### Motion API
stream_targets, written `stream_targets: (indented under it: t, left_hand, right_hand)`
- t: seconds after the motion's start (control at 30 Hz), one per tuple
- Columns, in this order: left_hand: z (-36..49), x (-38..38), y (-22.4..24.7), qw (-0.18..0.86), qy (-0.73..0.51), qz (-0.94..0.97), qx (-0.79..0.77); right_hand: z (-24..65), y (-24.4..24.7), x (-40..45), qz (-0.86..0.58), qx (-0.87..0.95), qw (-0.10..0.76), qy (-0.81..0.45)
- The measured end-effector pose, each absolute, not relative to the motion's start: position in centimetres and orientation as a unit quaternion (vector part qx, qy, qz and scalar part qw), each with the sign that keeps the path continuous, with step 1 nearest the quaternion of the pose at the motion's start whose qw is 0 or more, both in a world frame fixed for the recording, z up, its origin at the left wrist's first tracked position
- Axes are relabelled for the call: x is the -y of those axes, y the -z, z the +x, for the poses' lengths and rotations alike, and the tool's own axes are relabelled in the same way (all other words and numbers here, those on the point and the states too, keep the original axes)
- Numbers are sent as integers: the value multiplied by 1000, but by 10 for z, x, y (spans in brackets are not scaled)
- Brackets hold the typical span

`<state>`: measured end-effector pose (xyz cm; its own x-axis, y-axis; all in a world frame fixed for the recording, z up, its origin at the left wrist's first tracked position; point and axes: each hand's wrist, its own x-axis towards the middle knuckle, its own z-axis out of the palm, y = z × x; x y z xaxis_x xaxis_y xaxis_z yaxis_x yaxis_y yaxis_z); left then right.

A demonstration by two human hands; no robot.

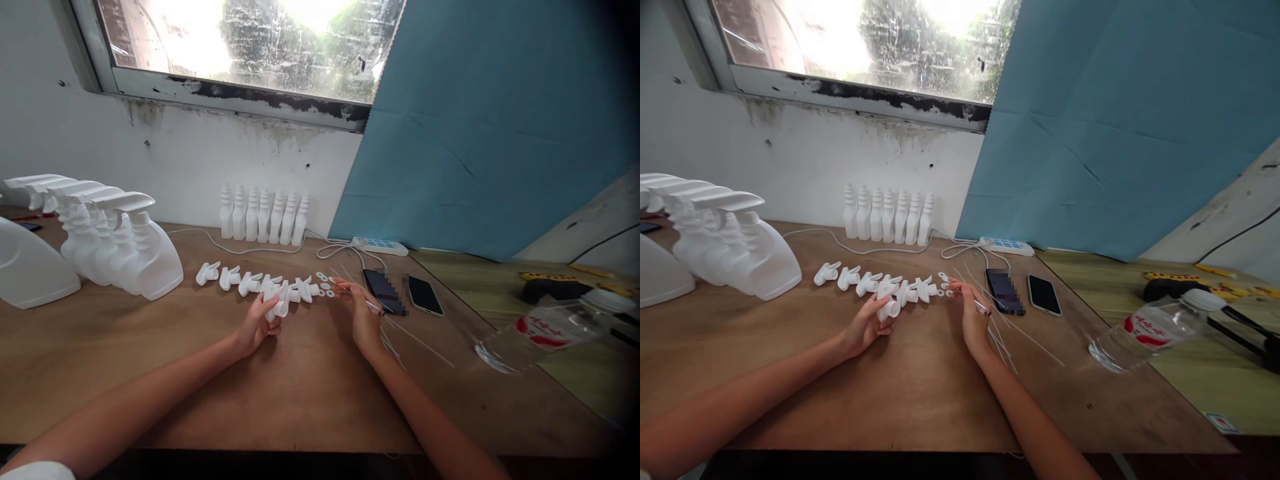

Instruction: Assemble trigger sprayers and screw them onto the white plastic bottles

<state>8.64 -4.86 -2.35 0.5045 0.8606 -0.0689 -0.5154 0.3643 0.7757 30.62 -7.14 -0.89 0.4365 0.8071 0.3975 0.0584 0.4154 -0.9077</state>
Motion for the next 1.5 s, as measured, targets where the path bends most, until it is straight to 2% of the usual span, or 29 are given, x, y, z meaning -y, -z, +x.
stream_targets:
  t: [0.1,0.2,0.4,0.53,0.73,0.93,1.2,1.27,1.33,1.43,1.5]
  left_hand:
    - [79,50,24,776,-466,367,-216]
    - [67,46,26,734,-508,391,-223]
    - [22,39,26,537,-522,555,-362]
    - [17,52,20,480,-499,602,-398]
    - [77,80,19,471,-404,710,-333]
    - [121,75,24,385,-409,773,-294]
    - [80,75,13,356,-410,777,-318]
    - [39,64,4,282,-463,760,-358]
    - [-19,46,-4,139,-541,713,-425]
    - [-125,19,-10,-110,-651,534,-528]
    - [-190,6,-10,-195,-651,421,-600]
  right_hand:
    - [320,14,60,-448,376,710,-392]
    - [326,16,58,-421,325,713,-457]
    - [327,22,57,-416,289,691,-516]
    - [318,27,55,-410,300,702,-499]
    - [312,28,56,-396,340,721,-456]
    - [316,24,57,-387,320,728,-466]
    - [321,26,57,-382,313,714,-497]
    - [323,27,57,-379,316,708,-505]
    - [325,28,56,-373,314,704,-517]
    - [324,27,56,-363,301,702,-533]
    - [322,26,57,-362,296,700,-539]
